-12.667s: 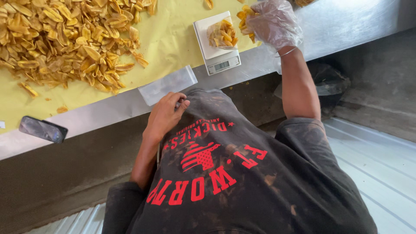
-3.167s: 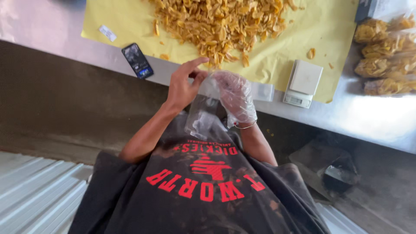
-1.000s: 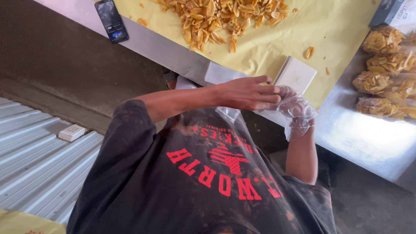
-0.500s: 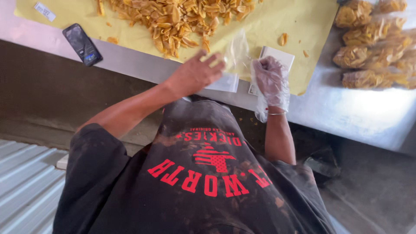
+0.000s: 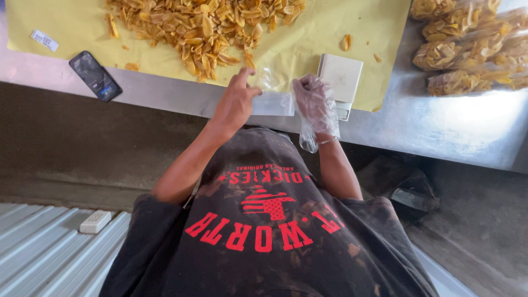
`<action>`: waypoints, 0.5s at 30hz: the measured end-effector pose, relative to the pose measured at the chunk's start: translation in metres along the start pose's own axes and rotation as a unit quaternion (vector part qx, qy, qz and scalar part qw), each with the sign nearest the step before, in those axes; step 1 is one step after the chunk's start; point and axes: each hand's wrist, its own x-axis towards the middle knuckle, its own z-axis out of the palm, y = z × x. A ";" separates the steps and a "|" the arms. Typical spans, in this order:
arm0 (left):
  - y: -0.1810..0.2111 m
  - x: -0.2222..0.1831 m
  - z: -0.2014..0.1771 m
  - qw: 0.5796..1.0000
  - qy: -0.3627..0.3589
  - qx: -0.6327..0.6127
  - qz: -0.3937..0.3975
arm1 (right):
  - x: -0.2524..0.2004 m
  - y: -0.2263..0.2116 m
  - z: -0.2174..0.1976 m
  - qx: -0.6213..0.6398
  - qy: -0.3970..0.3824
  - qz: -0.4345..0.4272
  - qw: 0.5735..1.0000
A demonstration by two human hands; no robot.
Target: The person scoops dried fruit chips from a large pile on a table into clear plastic bags. They place the bags on a digital scale to measure the weight, then remove the bags and set them aside. The person repeats this process multiple times.
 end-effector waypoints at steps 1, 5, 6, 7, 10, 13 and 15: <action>0.001 -0.005 0.004 0.999 -0.036 0.017 0.001 | 0.002 0.011 0.003 -0.003 0.019 0.059 0.998; 0.008 -0.009 0.011 0.993 -0.102 0.050 0.005 | -0.015 0.035 0.050 -0.093 0.133 -0.200 0.966; 0.008 -0.007 0.010 0.994 -0.101 0.049 0.005 | -0.024 0.037 0.055 -0.070 0.099 -0.205 0.971; 0.008 -0.005 0.008 0.993 -0.106 0.050 0.016 | -0.034 0.040 0.053 -0.133 0.023 -0.257 0.957; 0.013 -0.002 0.010 0.988 -0.131 0.071 0.050 | -0.040 0.046 0.058 -0.224 -0.155 -0.213 0.938; 0.023 -0.006 0.016 0.976 -0.145 0.133 0.091 | -0.012 0.055 0.082 -0.156 -0.199 -0.190 0.949; 0.029 -0.010 0.023 0.969 -0.125 0.172 0.127 | -0.003 0.065 0.093 -0.114 -0.141 -0.211 0.960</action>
